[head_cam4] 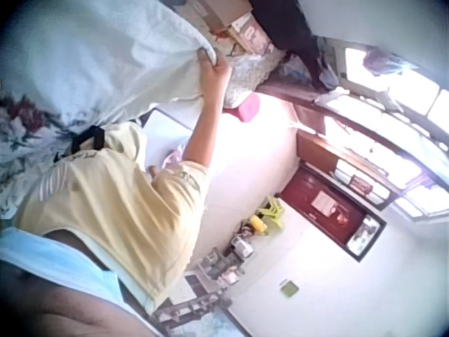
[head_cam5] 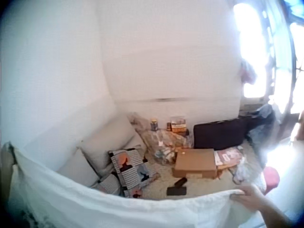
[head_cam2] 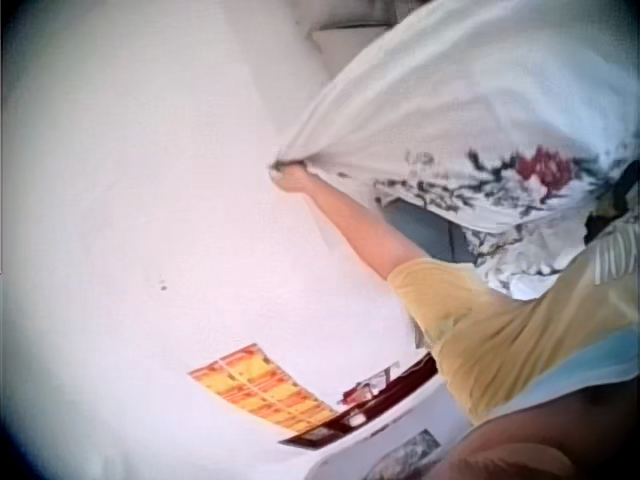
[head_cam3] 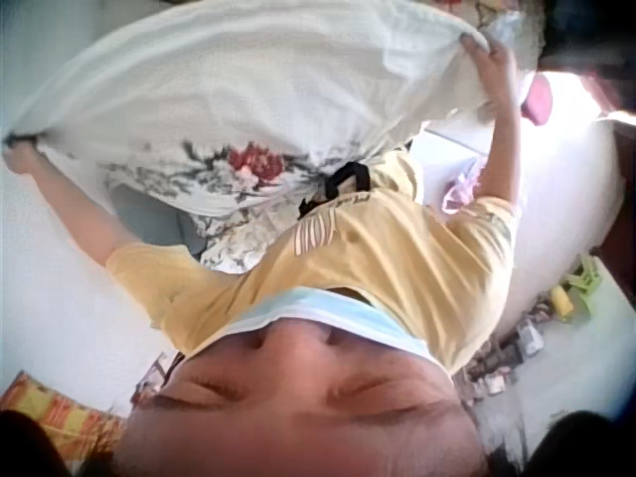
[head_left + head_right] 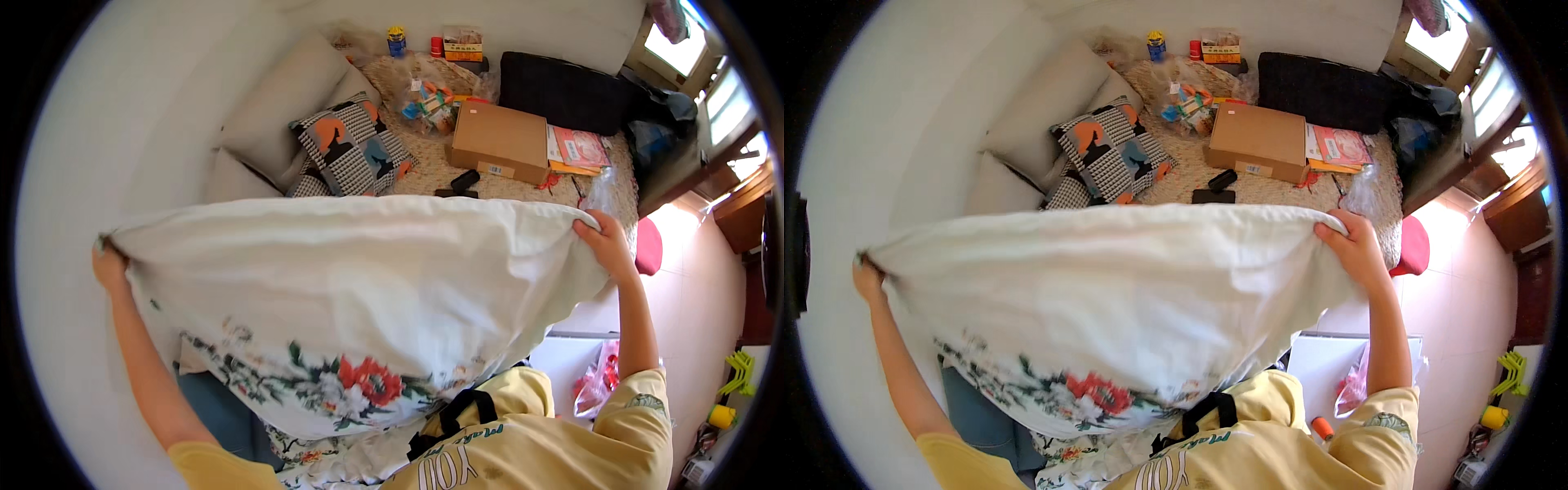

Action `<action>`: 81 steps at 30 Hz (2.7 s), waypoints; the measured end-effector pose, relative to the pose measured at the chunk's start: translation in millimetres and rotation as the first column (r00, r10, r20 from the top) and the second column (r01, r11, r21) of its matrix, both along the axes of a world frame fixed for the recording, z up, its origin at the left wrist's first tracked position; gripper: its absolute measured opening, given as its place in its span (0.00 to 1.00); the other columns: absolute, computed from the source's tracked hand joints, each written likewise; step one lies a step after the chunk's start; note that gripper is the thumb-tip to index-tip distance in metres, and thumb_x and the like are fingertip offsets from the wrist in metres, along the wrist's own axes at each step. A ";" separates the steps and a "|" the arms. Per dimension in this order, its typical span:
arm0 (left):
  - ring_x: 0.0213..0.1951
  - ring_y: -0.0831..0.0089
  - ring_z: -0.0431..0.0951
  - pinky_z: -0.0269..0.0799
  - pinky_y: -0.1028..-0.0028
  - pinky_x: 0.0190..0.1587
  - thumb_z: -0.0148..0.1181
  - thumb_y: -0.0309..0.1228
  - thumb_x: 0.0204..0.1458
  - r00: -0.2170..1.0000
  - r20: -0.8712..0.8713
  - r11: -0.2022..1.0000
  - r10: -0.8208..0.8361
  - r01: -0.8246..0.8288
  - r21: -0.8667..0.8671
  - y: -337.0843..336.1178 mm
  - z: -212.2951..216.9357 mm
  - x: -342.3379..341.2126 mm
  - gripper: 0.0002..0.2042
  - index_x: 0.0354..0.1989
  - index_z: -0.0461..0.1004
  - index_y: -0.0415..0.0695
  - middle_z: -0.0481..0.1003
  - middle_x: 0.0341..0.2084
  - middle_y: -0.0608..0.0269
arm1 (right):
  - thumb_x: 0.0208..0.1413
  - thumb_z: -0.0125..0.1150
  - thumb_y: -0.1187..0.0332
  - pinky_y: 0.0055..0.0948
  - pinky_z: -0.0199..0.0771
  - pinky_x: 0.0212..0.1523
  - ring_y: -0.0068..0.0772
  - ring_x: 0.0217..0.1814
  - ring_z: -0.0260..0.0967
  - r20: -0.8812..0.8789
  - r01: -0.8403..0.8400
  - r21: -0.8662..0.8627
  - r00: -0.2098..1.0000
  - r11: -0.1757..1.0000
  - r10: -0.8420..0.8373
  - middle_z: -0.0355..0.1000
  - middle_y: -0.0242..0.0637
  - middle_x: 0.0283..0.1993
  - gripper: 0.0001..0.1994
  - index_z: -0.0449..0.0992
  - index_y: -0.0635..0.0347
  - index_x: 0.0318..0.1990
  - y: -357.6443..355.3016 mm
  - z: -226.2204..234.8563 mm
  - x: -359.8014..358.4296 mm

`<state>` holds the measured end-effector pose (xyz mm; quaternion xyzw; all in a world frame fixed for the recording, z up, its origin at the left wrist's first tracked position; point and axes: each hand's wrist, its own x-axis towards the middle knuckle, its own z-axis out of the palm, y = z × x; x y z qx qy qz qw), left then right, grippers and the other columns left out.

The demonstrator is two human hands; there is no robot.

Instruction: The person sits on the floor and handles a large floral-patterned duvet cover, spreading it out and folding it. They use scissors to cut a section of the fabric and then prepare a spool of orange thread, pulling a length of thread to thread a needle.

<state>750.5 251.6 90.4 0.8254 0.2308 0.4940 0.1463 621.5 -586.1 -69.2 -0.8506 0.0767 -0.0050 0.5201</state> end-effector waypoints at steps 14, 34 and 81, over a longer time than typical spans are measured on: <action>0.30 0.63 0.76 0.69 0.67 0.32 0.55 0.35 0.50 0.665 -0.687 0.948 -0.294 0.293 -0.122 -249.1 -320.3 240.6 0.15 0.39 0.69 0.34 0.73 0.27 0.48 | 0.49 0.55 0.50 0.42 0.69 0.42 0.50 0.39 0.70 -0.407 -0.581 -0.250 0.789 0.775 0.460 0.72 0.48 0.36 0.22 0.72 0.57 0.44 47.9 -251.6 229.1; 0.29 0.77 0.72 0.66 0.78 0.29 0.59 0.32 0.49 0.577 -0.607 0.806 -0.547 0.167 -0.568 -290.6 -306.1 206.1 0.13 0.38 0.68 0.37 0.72 0.28 0.59 | 0.45 0.59 0.62 0.40 0.69 0.45 0.46 0.45 0.69 -0.490 -0.360 -0.442 0.864 0.822 0.115 0.72 0.45 0.40 0.15 0.76 0.57 0.40 -3.8 -332.5 325.2; 0.45 0.58 0.68 0.65 0.54 0.47 0.59 0.45 0.48 0.798 -0.599 -0.757 -0.074 -0.436 -0.487 -404.1 -555.6 -779.6 0.29 0.54 0.60 0.42 0.65 0.47 0.52 | 0.44 0.56 0.38 0.48 0.50 0.61 0.49 0.65 0.46 -0.974 0.665 0.190 0.223 0.722 0.051 0.43 0.46 0.66 0.48 0.40 0.56 0.64 274.2 -476.7 -337.7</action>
